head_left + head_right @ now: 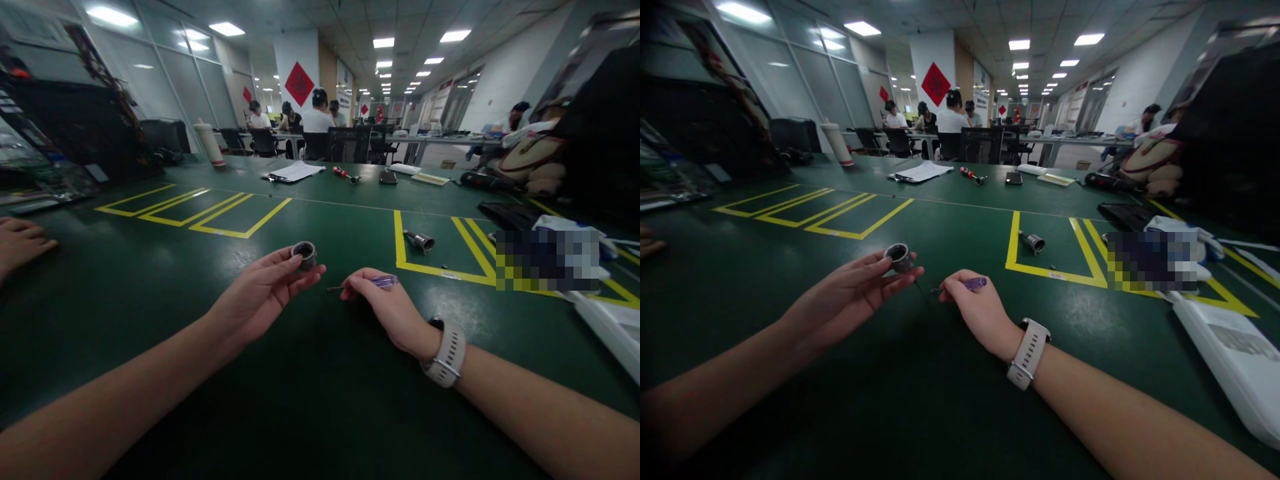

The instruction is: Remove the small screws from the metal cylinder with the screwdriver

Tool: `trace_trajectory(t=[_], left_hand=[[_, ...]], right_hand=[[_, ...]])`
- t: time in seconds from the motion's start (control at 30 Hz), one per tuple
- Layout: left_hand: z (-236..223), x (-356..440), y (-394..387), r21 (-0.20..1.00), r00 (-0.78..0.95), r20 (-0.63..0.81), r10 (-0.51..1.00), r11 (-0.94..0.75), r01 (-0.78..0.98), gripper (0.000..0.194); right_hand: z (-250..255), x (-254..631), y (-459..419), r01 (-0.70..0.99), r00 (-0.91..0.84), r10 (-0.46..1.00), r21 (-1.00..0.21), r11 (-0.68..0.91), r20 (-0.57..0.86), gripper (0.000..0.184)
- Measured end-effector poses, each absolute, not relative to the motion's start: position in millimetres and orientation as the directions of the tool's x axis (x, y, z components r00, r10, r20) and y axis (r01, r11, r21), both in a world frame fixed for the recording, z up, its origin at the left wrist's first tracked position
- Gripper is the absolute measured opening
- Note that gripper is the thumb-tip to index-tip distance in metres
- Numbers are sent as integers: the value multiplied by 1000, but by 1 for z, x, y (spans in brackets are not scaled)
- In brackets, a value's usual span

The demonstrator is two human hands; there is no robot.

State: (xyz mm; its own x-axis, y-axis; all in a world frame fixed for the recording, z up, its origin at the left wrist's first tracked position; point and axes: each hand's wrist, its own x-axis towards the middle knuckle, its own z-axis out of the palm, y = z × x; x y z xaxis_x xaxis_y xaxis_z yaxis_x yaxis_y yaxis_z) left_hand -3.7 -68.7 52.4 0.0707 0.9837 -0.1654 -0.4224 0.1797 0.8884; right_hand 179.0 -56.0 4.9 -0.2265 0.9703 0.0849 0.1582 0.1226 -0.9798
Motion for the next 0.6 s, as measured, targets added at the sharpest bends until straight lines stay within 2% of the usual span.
trace_trajectory(t=[0.2,0.4,0.47,0.6], left_hand=[[54,1,-71,853,57,-200,978,202,-480,25],[52,0,-72,910,14,-191,981,183,-372,28],[51,-1,-72,929,-1,-178,984,168,-330,28],[47,-1,-72,958,-1,-132,991,127,-255,24]], right_hand=[[15,181,-60,376,-241,966,-909,182,94,22],[20,184,-69,466,-235,965,-859,214,113,26],[17,182,-72,485,-264,937,-808,334,229,25],[12,180,-80,451,-330,789,-648,614,518,24]])
